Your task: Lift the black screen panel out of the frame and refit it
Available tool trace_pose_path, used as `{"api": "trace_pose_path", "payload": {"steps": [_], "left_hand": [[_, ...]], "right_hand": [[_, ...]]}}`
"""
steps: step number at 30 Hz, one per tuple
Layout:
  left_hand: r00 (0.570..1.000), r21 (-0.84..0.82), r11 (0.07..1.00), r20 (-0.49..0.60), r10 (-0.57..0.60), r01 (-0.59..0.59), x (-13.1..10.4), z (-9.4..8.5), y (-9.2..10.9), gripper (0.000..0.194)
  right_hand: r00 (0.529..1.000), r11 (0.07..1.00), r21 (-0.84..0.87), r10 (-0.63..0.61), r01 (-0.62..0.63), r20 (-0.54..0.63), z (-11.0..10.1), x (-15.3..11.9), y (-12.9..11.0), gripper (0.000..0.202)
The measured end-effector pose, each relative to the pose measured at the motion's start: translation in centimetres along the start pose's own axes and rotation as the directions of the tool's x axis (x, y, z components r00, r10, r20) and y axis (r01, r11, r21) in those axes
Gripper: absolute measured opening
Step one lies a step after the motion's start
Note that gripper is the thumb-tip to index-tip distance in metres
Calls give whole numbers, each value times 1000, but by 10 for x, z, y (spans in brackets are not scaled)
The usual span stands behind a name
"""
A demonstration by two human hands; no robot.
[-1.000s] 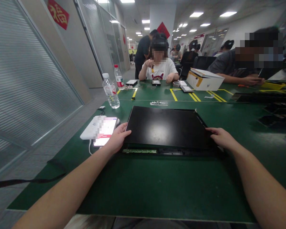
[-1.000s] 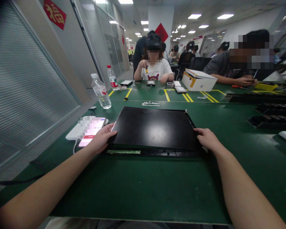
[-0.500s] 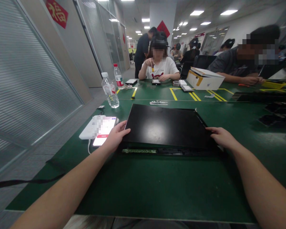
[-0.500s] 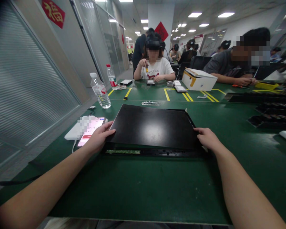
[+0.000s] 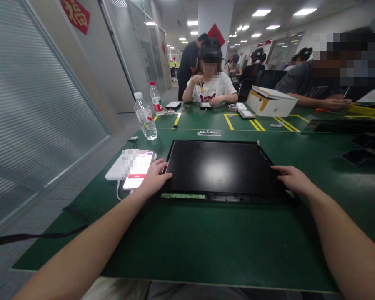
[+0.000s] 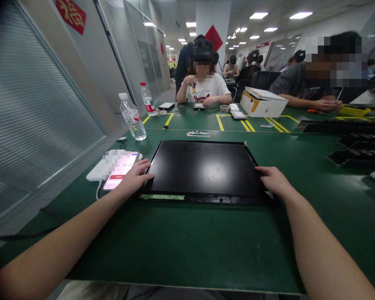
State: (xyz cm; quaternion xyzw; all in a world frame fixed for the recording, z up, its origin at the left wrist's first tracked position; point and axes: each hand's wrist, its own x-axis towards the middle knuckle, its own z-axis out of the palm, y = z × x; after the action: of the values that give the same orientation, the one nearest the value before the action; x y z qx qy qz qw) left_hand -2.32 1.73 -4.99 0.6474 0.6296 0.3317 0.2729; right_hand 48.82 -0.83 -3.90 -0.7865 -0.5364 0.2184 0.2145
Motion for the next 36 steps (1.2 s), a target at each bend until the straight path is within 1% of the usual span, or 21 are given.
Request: {"api": "trace_pose_path", "payload": {"steps": [4, 9, 15, 18, 23, 26, 29, 36], "left_hand": [[1000, 10, 1000, 11, 3, -3, 0, 0, 0, 52], [1000, 12, 1000, 20, 13, -14, -1, 1, -1, 51], [999, 15, 999, 23, 29, -29, -1, 1, -1, 48], [999, 24, 999, 27, 27, -28, -1, 2, 0, 49], [999, 37, 999, 34, 30, -31, -1, 2, 0, 50], [999, 38, 999, 36, 34, -36, -1, 2, 0, 50], [999, 36, 998, 35, 40, -41, -2, 2, 0, 50], [998, 36, 998, 41, 54, -55, -4, 1, 1, 49]], "right_hand": [[1000, 1000, 26, 6, -6, -10, 0, -2, -2, 57], [999, 999, 41, 31, -31, 10, -1, -2, 0, 60], [999, 998, 59, -36, 37, -30, 4, 4, 10, 59], [999, 998, 58, -38, 38, 1, 4, 5, 11, 61], [999, 999, 44, -13, 11, 49, 0, 4, 7, 61], [1000, 999, 38, -1, 0, 29, 0, 3, 4, 61], [1000, 999, 35, -23, 23, -9, 2, 3, 5, 61], [1000, 1000, -12, -28, 28, -5, 2, 7, 10, 62]]}}
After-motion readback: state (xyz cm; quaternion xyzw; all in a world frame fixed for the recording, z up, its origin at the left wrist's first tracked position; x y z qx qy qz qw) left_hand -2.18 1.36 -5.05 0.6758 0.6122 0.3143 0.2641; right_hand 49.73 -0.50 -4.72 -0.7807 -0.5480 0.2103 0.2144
